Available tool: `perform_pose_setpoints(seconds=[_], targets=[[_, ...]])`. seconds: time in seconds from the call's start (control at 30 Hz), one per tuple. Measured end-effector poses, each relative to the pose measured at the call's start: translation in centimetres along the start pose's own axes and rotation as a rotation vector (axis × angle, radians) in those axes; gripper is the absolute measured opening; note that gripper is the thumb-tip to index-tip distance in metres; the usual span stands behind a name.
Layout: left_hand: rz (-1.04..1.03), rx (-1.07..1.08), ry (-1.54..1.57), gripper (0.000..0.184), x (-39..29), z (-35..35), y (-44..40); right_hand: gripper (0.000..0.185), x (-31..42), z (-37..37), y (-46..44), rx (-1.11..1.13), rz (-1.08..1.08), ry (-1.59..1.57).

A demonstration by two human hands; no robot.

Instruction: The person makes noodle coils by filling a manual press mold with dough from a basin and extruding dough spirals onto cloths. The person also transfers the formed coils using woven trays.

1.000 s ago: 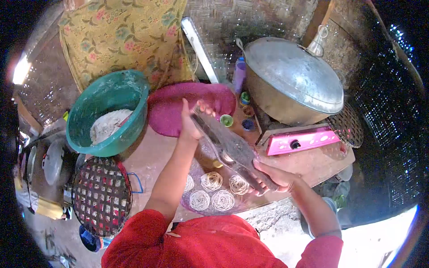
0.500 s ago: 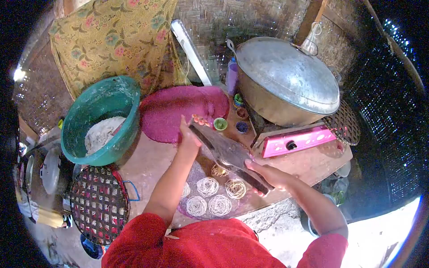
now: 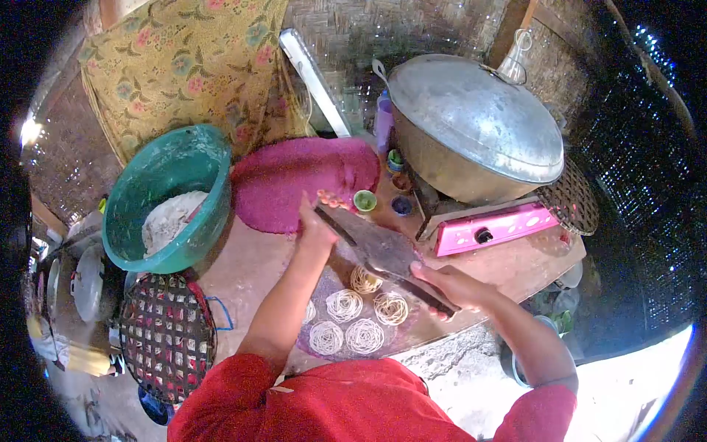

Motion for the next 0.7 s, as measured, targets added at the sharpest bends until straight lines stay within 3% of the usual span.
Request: perform_pose_setpoints(seconds=[0.1,0.2,0.27,0.33,0.4,0.47,0.5,0.57,0.63,0.7], targets=[[0.013,0.057,0.029,0.05,0.2,-0.2,-1.6,0.063,0.3,1.6,-0.5,-0.118,0.025,0.122],[0.039,0.081,0.063,0.054,-1.0,-0.8,-2.7,0.059,-0.3,1.1,-2.4,-0.132,0.023,0.058],[-0.005,0.095,-0.042,0.046,-2.4,-1.2,-2.4,0.056,-0.6,0.4,-3.1,-0.109,0.02,0.026],[-0.014,0.04,-0.081,0.045,-3.1,-0.1,-1.9,0.052,0.9,-1.0,-2.7,-0.059,0.138,-0.029],[0.0,0.222,0.042,0.042,-3.5,0.0,-2.0,0.059,0.3,-0.9,-3.1,-0.012,0.104,0.022],[0.012,0.292,0.047,0.04,-3.8,0.1,-2.2,0.072,1.3,-2.2,-2.7,0.135,0.155,-0.254],[0.025,0.362,0.054,0.038,-3.8,-0.4,-2.0,0.072,1.0,-2.2,-3.4,0.135,0.154,-0.25],[0.026,0.37,0.08,0.036,-3.8,0.2,-2.3,0.075,1.2,-3.8,-5.7,0.348,0.225,-0.575],[0.03,0.381,0.1,0.035,-3.8,0.5,-2.6,0.073,1.9,-5.9,-6.9,0.424,0.305,-0.721],[0.079,0.301,0.27,0.045,-3.5,1.5,-2.8,0.07,-0.3,-6.8,-9.9,0.502,0.38,-0.869]])
Point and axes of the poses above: each hand's wrist, its own y-axis away from the middle knuckle, its own z-axis out of the back of the hand, x = y × z, the point moved 9 cm from there along -y, towards the middle knuckle, and after that the axes turned 3 degrees about y, right-handed, at the moved point
